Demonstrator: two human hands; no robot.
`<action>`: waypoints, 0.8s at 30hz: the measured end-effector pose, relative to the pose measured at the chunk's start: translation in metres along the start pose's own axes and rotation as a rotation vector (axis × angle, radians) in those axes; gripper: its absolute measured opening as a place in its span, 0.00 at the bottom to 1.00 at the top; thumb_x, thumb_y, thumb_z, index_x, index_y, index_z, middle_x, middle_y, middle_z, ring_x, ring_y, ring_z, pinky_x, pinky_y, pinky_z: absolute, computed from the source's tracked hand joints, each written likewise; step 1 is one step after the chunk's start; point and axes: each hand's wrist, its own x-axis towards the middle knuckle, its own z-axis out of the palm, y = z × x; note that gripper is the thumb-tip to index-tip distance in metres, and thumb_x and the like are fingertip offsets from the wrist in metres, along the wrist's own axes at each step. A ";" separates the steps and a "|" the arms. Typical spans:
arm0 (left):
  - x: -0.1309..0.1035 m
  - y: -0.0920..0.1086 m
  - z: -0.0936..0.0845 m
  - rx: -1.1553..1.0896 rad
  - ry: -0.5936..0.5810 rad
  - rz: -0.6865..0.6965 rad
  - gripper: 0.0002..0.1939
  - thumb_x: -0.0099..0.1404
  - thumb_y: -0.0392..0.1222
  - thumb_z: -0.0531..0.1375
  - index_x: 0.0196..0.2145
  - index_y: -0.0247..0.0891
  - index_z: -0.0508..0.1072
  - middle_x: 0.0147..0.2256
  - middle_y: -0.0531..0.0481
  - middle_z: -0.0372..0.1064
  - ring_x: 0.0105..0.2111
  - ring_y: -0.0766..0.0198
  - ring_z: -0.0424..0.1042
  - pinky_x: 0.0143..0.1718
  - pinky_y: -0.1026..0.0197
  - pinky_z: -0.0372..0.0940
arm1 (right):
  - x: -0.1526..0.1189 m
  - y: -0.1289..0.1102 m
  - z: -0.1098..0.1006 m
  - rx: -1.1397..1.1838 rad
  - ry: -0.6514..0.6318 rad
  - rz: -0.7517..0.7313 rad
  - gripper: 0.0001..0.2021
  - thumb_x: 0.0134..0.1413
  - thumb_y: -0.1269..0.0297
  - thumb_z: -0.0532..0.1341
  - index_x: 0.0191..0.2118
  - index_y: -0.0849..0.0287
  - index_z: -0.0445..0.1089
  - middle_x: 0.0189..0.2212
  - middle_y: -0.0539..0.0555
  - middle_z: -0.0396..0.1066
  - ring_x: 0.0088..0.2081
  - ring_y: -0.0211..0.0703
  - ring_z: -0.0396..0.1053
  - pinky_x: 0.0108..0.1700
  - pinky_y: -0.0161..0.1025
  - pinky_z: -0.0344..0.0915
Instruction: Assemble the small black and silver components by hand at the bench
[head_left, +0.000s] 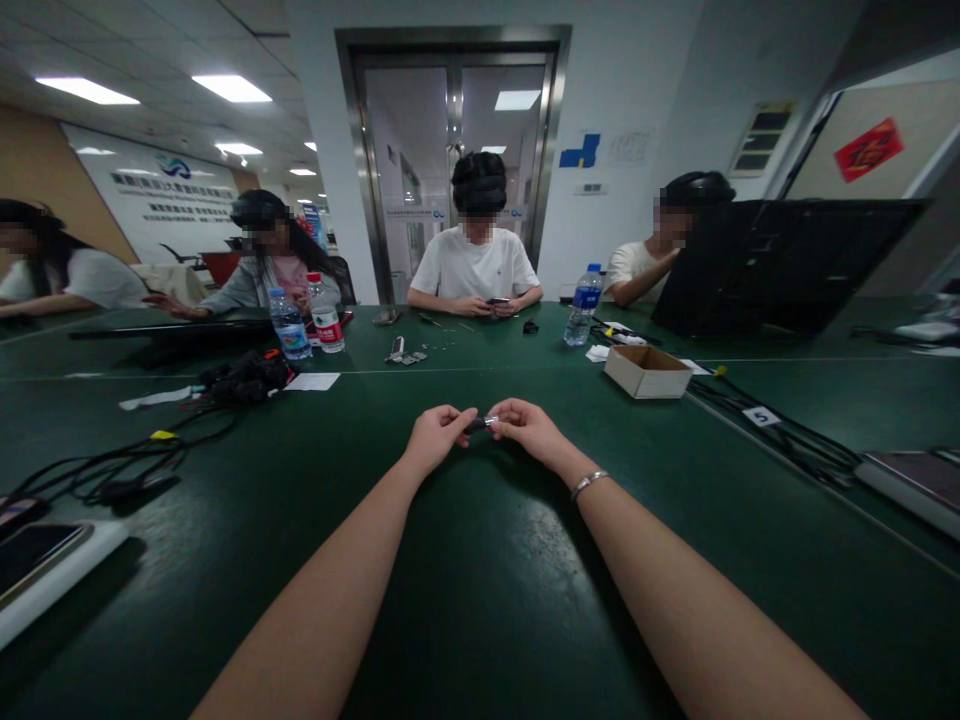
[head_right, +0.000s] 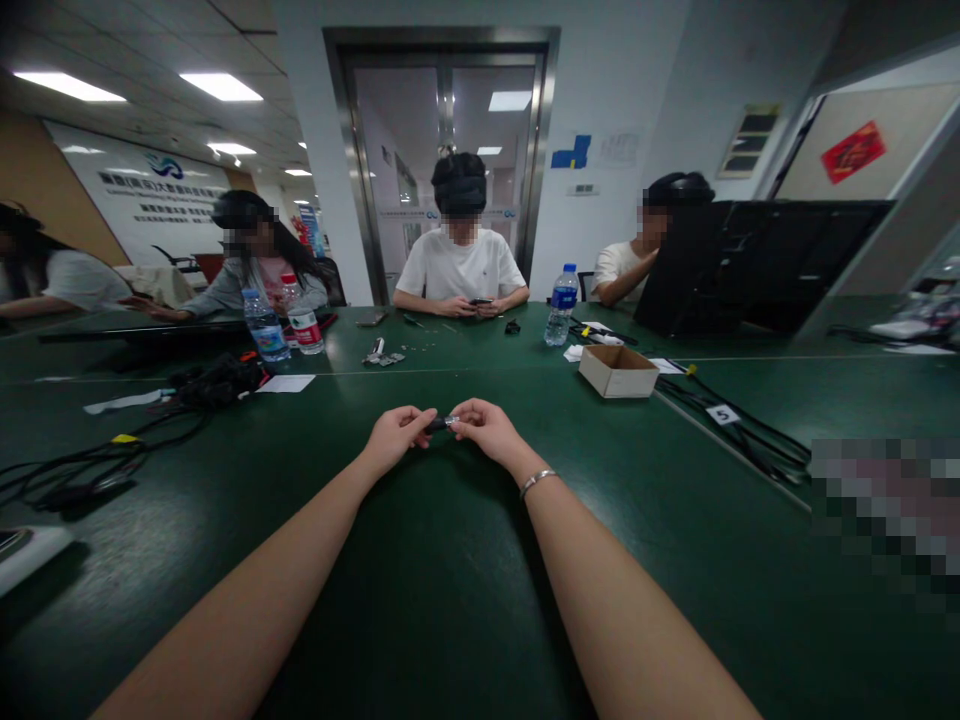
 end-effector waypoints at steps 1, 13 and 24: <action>0.000 0.000 0.000 0.002 -0.001 -0.005 0.23 0.54 0.62 0.60 0.28 0.35 0.72 0.23 0.51 0.71 0.21 0.66 0.69 0.24 0.65 0.60 | 0.000 -0.001 0.000 0.000 -0.002 -0.005 0.17 0.36 0.59 0.71 0.33 0.60 0.69 0.26 0.49 0.71 0.27 0.35 0.67 0.34 0.36 0.64; 0.004 -0.006 0.001 -0.024 0.011 -0.002 0.24 0.55 0.62 0.59 0.26 0.36 0.71 0.20 0.53 0.69 0.19 0.67 0.68 0.24 0.65 0.61 | -0.001 -0.003 0.001 0.021 -0.030 -0.017 0.16 0.37 0.61 0.70 0.34 0.60 0.69 0.25 0.47 0.71 0.26 0.34 0.68 0.34 0.34 0.63; 0.000 -0.003 -0.001 -0.106 -0.009 0.142 0.17 0.50 0.45 0.68 0.36 0.36 0.71 0.36 0.47 0.73 0.36 0.62 0.73 0.41 0.57 0.68 | -0.002 -0.004 0.001 0.015 0.027 0.027 0.19 0.37 0.53 0.71 0.30 0.62 0.68 0.22 0.51 0.74 0.25 0.36 0.70 0.33 0.36 0.65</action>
